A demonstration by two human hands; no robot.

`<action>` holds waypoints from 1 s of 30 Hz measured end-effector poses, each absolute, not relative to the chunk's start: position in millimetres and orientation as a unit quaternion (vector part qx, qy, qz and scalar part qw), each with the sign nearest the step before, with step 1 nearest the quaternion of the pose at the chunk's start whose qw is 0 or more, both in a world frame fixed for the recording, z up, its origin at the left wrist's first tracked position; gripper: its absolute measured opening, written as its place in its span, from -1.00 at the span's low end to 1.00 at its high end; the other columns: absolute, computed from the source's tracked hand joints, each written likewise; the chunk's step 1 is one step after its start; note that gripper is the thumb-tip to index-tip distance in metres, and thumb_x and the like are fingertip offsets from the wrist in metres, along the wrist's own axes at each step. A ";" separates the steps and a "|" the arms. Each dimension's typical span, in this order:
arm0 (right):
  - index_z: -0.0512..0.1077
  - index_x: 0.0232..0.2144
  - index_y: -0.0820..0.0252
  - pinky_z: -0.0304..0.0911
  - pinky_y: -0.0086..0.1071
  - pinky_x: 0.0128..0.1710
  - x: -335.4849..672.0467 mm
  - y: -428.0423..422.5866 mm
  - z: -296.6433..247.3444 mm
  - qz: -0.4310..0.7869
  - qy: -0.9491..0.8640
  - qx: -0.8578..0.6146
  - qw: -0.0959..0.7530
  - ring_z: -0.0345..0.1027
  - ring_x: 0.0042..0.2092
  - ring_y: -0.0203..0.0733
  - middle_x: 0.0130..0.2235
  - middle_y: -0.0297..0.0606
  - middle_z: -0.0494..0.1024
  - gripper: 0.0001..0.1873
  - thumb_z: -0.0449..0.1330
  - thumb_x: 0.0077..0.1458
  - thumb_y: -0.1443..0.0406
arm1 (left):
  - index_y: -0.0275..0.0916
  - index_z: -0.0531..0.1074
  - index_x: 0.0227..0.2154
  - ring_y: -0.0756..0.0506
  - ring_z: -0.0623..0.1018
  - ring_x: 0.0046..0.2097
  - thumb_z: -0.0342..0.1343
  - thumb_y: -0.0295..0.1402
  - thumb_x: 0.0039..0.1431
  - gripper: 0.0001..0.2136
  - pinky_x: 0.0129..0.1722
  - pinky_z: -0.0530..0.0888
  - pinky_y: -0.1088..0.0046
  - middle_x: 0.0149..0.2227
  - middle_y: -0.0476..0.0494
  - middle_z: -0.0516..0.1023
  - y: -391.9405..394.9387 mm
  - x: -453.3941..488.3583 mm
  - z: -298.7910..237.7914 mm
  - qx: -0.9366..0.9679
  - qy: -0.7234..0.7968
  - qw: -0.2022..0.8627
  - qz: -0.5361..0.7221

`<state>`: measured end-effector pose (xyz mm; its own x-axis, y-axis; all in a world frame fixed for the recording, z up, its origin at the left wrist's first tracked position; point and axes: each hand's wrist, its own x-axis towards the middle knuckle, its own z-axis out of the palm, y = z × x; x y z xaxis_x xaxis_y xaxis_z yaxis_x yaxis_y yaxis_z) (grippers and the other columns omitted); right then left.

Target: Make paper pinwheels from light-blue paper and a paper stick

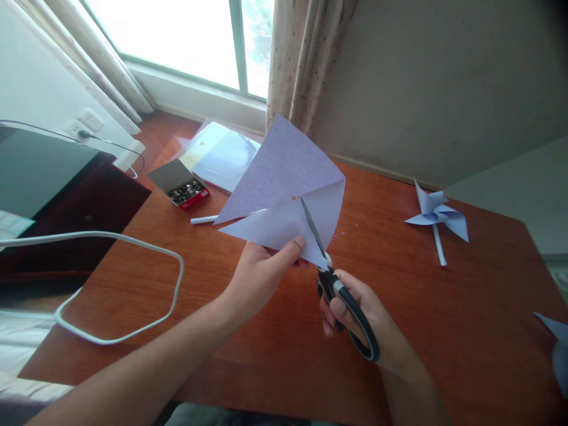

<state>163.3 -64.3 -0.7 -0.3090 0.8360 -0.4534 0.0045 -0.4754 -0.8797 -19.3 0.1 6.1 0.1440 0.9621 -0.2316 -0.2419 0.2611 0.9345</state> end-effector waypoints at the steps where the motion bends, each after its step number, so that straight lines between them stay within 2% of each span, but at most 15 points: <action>1: 0.30 -0.32 0.19 0.22 -0.44 -0.46 163.7 -64.5 -1.1 0.694 -0.415 -0.507 0.299 0.36 -0.49 -0.33 -0.49 -0.43 0.38 -0.49 0.29 0.12 -0.12 | -0.25 0.44 -0.52 -0.01 0.48 -0.45 0.18 -0.35 0.19 -0.81 -0.42 0.42 0.48 -0.54 0.01 0.51 0.2 -19.3 5.8 0.393 0.460 0.646 0.465; 30: 0.30 -0.36 0.17 0.20 -0.47 -0.51 164.6 -64.7 -4.7 0.678 -0.402 -0.538 0.299 0.35 -0.53 -0.36 -0.51 -0.47 0.39 -0.54 0.37 0.07 -0.04 | -0.27 0.44 -0.53 0.00 0.48 -0.46 0.19 -0.35 0.18 -0.81 -0.42 0.43 0.49 -0.55 0.00 0.50 -0.1 -19.5 5.8 0.388 0.461 0.642 0.474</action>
<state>164.6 -64.7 -4.7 -0.2427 0.8375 -0.4895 0.0273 -0.4985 -0.8664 -19.5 -0.1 5.8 0.1268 0.9663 -0.2240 -0.2505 0.2497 0.9354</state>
